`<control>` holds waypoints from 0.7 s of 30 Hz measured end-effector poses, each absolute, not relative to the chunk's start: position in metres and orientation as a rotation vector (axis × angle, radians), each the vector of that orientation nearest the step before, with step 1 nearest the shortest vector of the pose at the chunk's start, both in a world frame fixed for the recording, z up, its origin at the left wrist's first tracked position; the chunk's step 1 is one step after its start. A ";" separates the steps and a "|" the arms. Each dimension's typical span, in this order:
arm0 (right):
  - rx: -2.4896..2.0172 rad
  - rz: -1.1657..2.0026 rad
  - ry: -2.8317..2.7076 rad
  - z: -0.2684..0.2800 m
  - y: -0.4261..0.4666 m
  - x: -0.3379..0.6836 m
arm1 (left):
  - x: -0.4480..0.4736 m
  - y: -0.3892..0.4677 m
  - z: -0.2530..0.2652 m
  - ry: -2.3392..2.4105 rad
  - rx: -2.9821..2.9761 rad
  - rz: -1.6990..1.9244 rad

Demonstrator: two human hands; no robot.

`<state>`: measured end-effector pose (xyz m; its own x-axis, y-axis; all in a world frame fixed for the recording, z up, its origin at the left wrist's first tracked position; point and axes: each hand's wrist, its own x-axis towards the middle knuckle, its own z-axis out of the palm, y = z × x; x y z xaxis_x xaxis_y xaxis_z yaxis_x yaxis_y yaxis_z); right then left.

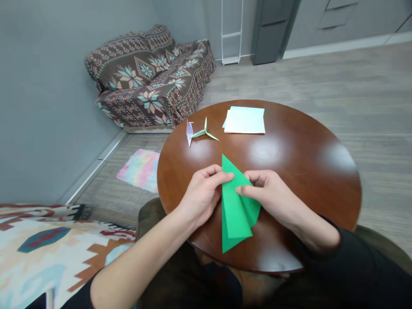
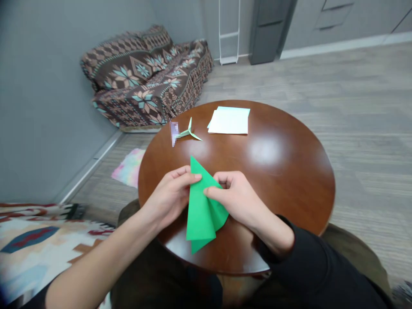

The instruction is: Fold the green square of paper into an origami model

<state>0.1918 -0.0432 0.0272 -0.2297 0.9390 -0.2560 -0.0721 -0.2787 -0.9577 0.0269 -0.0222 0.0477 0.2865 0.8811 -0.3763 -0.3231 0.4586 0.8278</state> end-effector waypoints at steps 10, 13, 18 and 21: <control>-1.242 1.628 -1.178 0.027 -0.043 0.193 | 0.029 -0.015 0.049 0.916 0.669 0.993; -1.247 1.647 -1.188 0.026 -0.043 0.192 | 0.028 -0.010 0.050 0.912 0.686 1.019; -1.256 1.671 -1.200 0.025 -0.044 0.191 | 0.022 0.005 0.050 0.878 0.687 1.124; -1.254 1.675 -1.167 0.025 -0.045 0.191 | 0.018 0.005 0.049 0.868 0.691 1.152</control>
<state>0.1912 -0.0448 0.0247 -0.2593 0.9167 -0.3040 -0.0324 -0.3228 -0.9459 0.0183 0.0055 0.0495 0.1638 0.9610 -0.2227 -0.4789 0.2748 0.8337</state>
